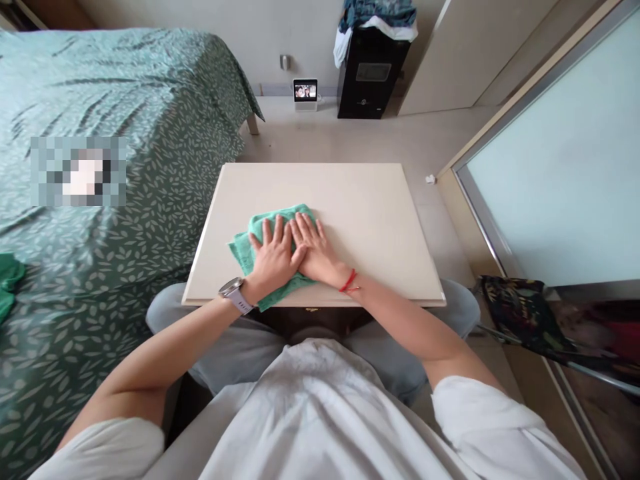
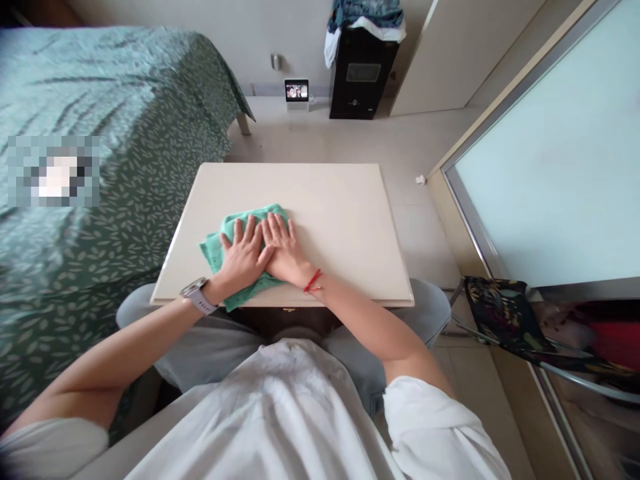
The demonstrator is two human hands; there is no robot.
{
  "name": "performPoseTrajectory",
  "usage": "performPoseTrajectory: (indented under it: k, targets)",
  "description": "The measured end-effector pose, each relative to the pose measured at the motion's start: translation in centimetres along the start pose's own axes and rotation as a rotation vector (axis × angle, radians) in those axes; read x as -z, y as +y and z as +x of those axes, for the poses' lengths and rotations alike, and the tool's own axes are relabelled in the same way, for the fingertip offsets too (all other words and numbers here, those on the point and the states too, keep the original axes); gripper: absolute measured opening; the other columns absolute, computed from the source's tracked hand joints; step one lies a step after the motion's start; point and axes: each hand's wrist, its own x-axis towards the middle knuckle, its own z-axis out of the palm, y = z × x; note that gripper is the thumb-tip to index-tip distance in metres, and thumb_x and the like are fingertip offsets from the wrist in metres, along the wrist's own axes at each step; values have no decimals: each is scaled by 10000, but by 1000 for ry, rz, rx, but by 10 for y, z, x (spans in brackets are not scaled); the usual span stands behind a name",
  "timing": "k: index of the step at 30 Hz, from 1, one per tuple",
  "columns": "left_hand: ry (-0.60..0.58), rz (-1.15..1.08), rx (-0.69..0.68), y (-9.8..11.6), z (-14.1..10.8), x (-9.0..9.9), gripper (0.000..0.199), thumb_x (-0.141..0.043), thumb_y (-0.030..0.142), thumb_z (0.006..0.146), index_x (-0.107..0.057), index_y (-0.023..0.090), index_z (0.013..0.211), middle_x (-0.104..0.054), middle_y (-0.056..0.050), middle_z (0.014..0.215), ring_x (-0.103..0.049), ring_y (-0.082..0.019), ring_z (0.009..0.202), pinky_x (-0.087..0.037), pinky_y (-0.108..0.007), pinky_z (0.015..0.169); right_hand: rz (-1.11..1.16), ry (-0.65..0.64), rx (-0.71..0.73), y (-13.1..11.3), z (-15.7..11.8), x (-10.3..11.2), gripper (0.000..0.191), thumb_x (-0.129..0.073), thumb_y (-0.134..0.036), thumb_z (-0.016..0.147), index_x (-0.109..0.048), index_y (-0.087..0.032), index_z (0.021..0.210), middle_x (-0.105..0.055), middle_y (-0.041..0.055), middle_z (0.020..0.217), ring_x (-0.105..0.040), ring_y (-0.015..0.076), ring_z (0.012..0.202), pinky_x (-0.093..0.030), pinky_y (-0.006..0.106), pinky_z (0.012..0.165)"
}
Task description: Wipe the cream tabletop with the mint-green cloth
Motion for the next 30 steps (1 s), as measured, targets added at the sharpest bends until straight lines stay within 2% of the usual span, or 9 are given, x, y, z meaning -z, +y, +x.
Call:
performPoseTrajectory:
  k: [6,9,12,15,18,22,25,30]
  targets:
    - [-45,-47,-265,100,39,-11,768,-351,517,1201,-295,104,1846,-162,-198,1930,-99,-494,1795,-161,-841,1375,-100,49,-256,97,-66,16,776,-420,-218,1075,-333,-20,1820,-267,249,1916,-227,379,1799,-221,660,1447]
    - [-60,-80,-418,148,54,-18,784,-367,549,1199,-309,99,1839,-162,-193,1931,-108,-490,1794,-144,-838,1382,-162,95,-405,136,-104,21,767,-426,-217,1061,-371,-49,1808,-316,251,1901,-264,379,1787,-276,664,1427]
    - [-99,-91,-581,183,64,-23,792,-385,558,1199,-304,99,1839,-159,-178,1932,-99,-469,1800,-126,-822,1397,-185,164,-569,156,-139,21,758,-428,-224,1055,-387,-42,1789,-352,283,1876,-312,402,1766,-349,690,1385]
    - [-149,-71,-716,198,66,-24,789,-410,568,1202,-293,125,1845,-164,-155,1934,-90,-434,1809,-106,-787,1418,-177,248,-721,151,-161,15,736,-417,-237,1063,-407,-9,1762,-416,340,1819,-404,453,1711,-457,695,1305]
    - [-173,-57,-794,191,62,-21,786,-448,586,1197,-316,154,1841,-189,-149,1929,-113,-410,1812,-103,-753,1433,-201,313,-811,129,-165,9,693,-394,-226,1070,-469,41,1705,-473,393,1756,-462,499,1661,-486,697,1262]
    - [-179,-50,-778,152,52,-18,799,-495,585,1184,-333,152,1836,-191,-154,1926,-125,-409,1810,-94,-728,1442,-236,323,-774,88,-145,3,687,-421,-239,1065,-510,69,1672,-459,424,1751,-422,530,1678,-402,749,1299]
    - [-171,-53,-694,105,41,-15,809,-499,570,1180,-310,149,1844,-182,-163,1925,-108,-419,1810,-99,-737,1437,-208,260,-691,53,-117,0,715,-443,-251,1062,-495,68,1699,-421,409,1784,-383,520,1708,-330,763,1341]
    - [-106,-63,-487,8,11,-9,772,-440,515,1175,-312,162,1849,-185,-153,1925,-110,-420,1810,-131,-750,1424,-145,140,-492,-17,-59,-8,769,-483,-306,1082,-428,51,1760,-341,379,1832,-302,490,1757,-235,756,1399]
